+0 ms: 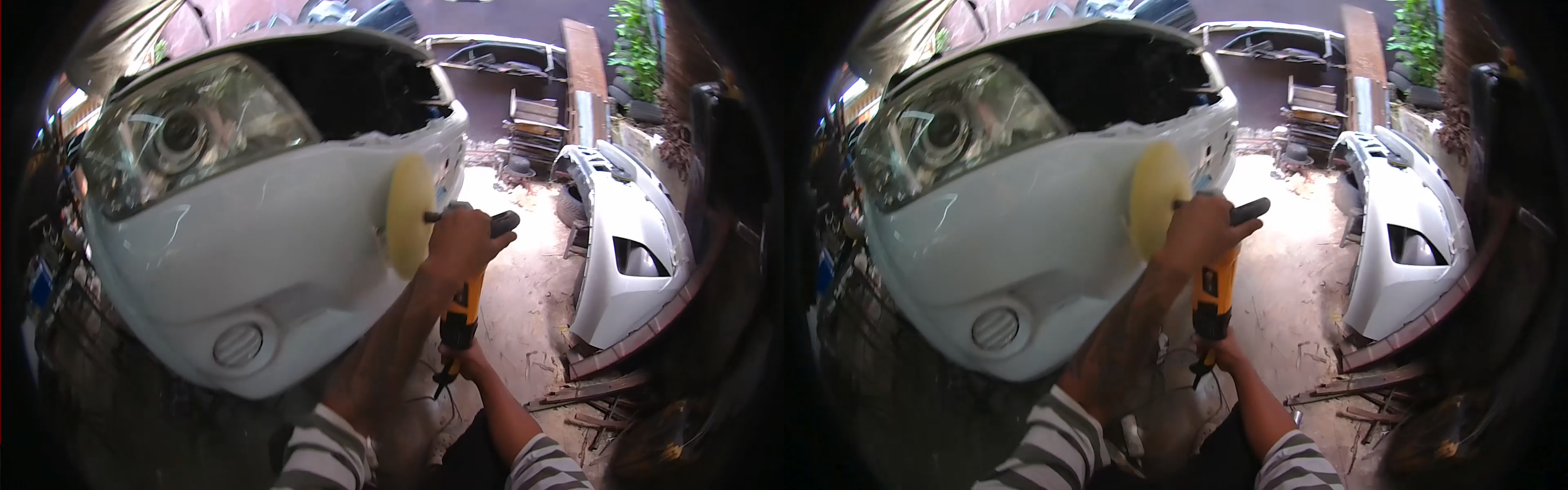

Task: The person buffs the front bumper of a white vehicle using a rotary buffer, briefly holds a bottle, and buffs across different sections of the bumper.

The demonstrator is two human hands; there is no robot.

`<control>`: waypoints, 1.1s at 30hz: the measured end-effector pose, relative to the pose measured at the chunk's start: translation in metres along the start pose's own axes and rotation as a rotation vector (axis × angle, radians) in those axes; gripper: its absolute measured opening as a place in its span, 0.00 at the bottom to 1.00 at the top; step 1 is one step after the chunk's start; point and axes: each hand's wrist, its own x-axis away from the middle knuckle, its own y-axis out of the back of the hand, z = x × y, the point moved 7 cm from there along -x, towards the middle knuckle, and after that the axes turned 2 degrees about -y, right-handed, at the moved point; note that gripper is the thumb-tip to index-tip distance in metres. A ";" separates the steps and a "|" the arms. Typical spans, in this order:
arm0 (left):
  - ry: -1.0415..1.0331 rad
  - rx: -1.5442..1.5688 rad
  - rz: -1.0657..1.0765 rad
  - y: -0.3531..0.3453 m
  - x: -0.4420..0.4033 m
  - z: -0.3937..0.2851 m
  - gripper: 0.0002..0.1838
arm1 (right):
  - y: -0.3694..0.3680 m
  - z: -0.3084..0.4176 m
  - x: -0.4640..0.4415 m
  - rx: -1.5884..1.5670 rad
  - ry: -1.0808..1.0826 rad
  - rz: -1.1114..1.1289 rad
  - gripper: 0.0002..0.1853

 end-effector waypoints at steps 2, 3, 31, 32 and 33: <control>-0.051 0.028 -0.088 0.006 0.020 0.001 0.22 | -0.003 0.000 0.005 -0.004 0.047 -0.059 0.14; -0.013 0.096 -0.048 0.020 0.036 -0.001 0.21 | 0.000 -0.004 0.003 0.070 0.083 -0.038 0.14; 1.257 -0.350 -0.543 0.302 0.591 -0.061 0.16 | -0.368 -0.164 0.228 0.627 -0.077 1.927 0.46; 1.260 -0.339 -0.547 0.303 0.597 -0.057 0.16 | -0.367 -0.155 0.205 0.649 -0.116 1.898 0.43; 1.323 -0.388 -0.489 0.302 0.609 -0.056 0.16 | -0.361 -0.146 0.180 0.665 -0.159 1.865 0.40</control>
